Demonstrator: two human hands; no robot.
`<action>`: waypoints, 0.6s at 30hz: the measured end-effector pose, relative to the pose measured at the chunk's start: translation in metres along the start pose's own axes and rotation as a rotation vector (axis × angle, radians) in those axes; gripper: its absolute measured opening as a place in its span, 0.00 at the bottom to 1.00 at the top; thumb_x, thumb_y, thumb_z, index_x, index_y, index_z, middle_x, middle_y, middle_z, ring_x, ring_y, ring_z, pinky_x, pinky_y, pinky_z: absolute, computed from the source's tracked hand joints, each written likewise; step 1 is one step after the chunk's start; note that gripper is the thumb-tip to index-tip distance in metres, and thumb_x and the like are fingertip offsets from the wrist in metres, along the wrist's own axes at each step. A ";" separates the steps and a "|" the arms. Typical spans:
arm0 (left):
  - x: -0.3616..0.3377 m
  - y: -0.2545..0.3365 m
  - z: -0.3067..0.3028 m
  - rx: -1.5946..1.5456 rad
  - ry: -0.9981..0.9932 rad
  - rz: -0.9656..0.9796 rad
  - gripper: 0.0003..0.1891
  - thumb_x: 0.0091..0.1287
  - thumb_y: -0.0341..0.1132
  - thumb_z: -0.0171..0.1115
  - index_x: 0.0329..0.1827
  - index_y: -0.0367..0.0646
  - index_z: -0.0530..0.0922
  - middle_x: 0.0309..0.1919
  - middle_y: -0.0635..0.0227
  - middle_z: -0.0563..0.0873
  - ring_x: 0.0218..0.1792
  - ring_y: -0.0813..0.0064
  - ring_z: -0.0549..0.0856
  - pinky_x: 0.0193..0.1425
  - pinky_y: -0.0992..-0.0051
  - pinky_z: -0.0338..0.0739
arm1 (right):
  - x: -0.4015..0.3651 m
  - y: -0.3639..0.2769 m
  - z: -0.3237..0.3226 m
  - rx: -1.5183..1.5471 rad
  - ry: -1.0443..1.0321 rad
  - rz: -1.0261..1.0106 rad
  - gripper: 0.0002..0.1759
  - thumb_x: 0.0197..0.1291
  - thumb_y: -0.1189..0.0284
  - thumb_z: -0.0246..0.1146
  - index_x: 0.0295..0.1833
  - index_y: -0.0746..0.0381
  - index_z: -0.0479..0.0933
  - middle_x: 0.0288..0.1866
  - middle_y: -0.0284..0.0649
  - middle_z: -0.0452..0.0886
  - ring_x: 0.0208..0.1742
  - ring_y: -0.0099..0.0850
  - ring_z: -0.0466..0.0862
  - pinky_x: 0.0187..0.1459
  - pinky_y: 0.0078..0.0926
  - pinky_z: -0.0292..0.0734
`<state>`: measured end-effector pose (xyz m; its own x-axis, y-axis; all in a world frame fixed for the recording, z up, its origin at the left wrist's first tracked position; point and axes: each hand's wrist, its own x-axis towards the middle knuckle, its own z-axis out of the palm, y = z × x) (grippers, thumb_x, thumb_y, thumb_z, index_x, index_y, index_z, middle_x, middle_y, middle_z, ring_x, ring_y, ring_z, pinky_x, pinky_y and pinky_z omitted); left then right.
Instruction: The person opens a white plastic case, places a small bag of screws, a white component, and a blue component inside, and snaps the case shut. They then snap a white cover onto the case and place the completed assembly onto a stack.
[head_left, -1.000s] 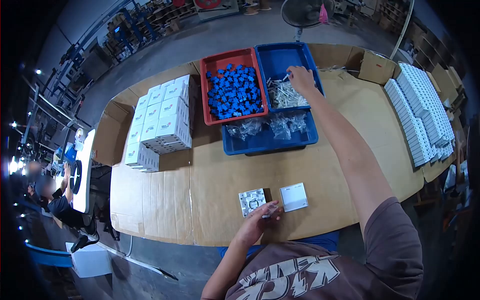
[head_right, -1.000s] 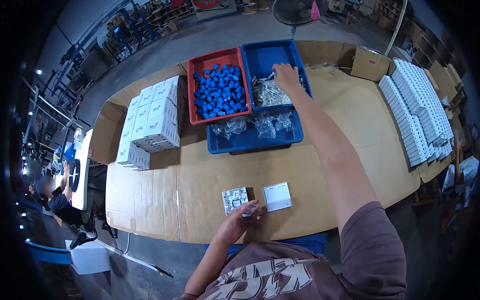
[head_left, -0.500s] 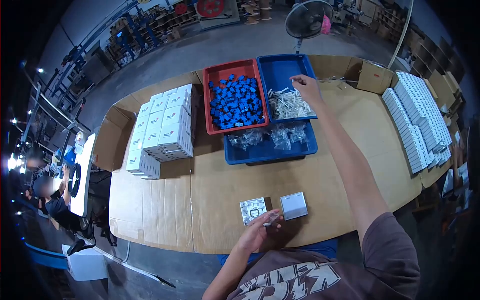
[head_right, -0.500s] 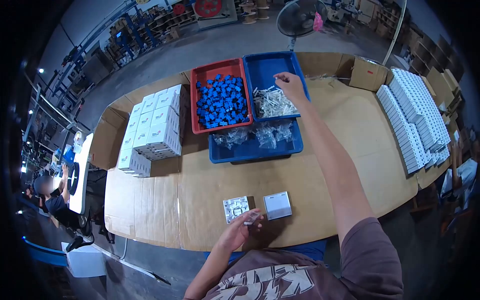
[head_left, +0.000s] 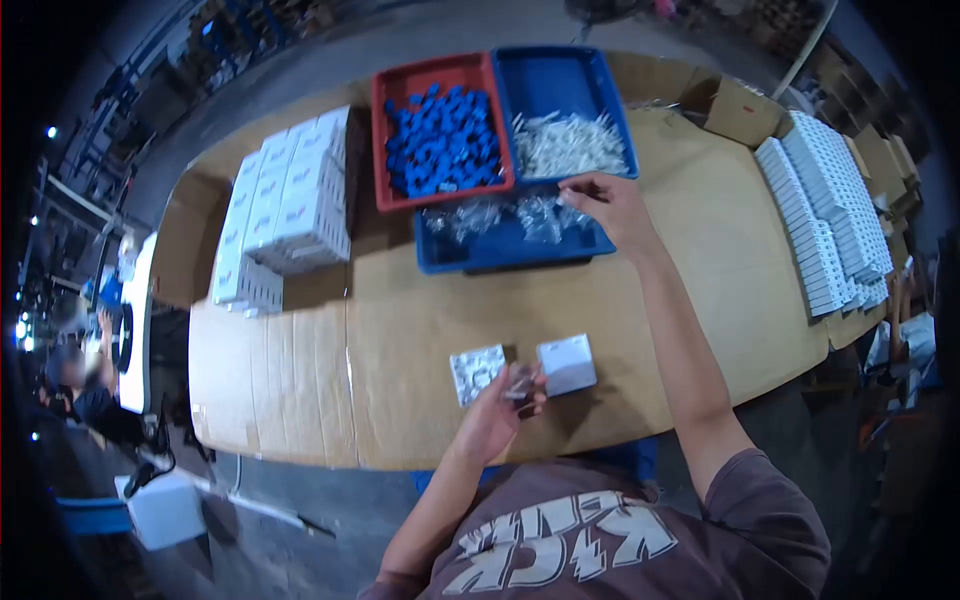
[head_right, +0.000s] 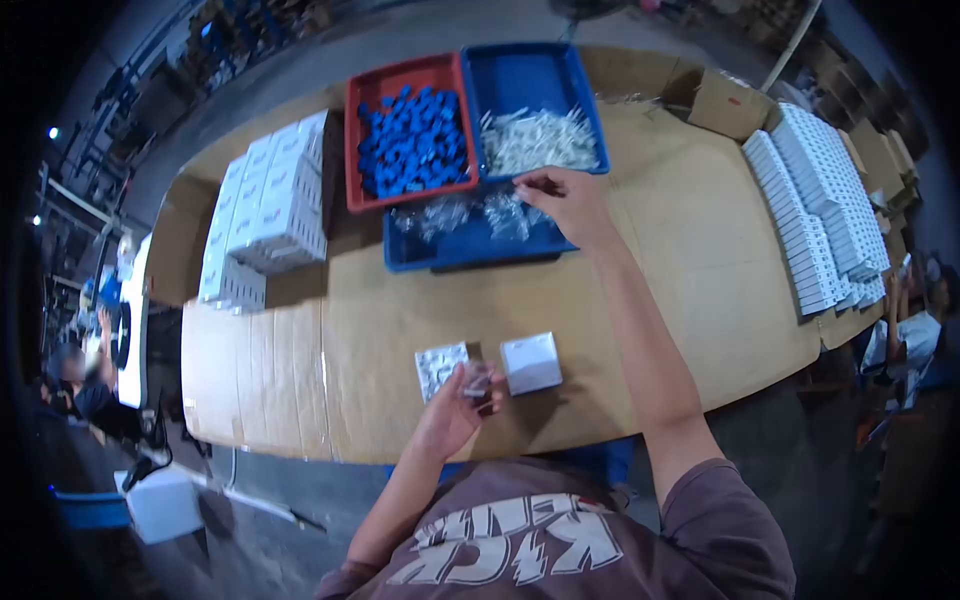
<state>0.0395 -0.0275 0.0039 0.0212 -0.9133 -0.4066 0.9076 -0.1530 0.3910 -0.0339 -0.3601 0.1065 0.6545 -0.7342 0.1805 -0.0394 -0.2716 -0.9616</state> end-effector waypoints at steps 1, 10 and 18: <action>-0.001 0.000 -0.002 -0.051 0.005 -0.004 0.29 0.86 0.57 0.47 0.73 0.41 0.75 0.57 0.63 0.87 0.50 0.68 0.87 0.59 0.65 0.83 | -0.020 0.013 0.011 0.031 -0.043 0.063 0.12 0.70 0.76 0.71 0.55 0.69 0.87 0.43 0.35 0.89 0.42 0.19 0.83 0.45 0.19 0.78; -0.002 0.006 -0.002 -0.060 0.039 -0.010 0.29 0.86 0.58 0.48 0.72 0.43 0.76 0.54 0.67 0.88 0.50 0.71 0.87 0.53 0.68 0.83 | -0.144 0.019 0.064 0.211 -0.271 0.358 0.10 0.67 0.75 0.74 0.52 0.66 0.87 0.42 0.33 0.90 0.42 0.17 0.86 0.45 0.19 0.80; 0.004 0.011 0.010 -0.048 0.015 -0.070 0.24 0.87 0.55 0.48 0.70 0.47 0.79 0.59 0.66 0.90 0.51 0.73 0.88 0.52 0.69 0.83 | -0.138 -0.002 0.056 -0.074 -0.457 0.225 0.08 0.63 0.73 0.76 0.47 0.61 0.89 0.32 0.28 0.84 0.30 0.17 0.70 0.34 0.22 0.68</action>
<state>0.0458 -0.0368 0.0145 -0.0370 -0.8950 -0.4445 0.9262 -0.1978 0.3210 -0.0825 -0.2234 0.0721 0.8864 -0.4367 -0.1537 -0.2596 -0.1939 -0.9461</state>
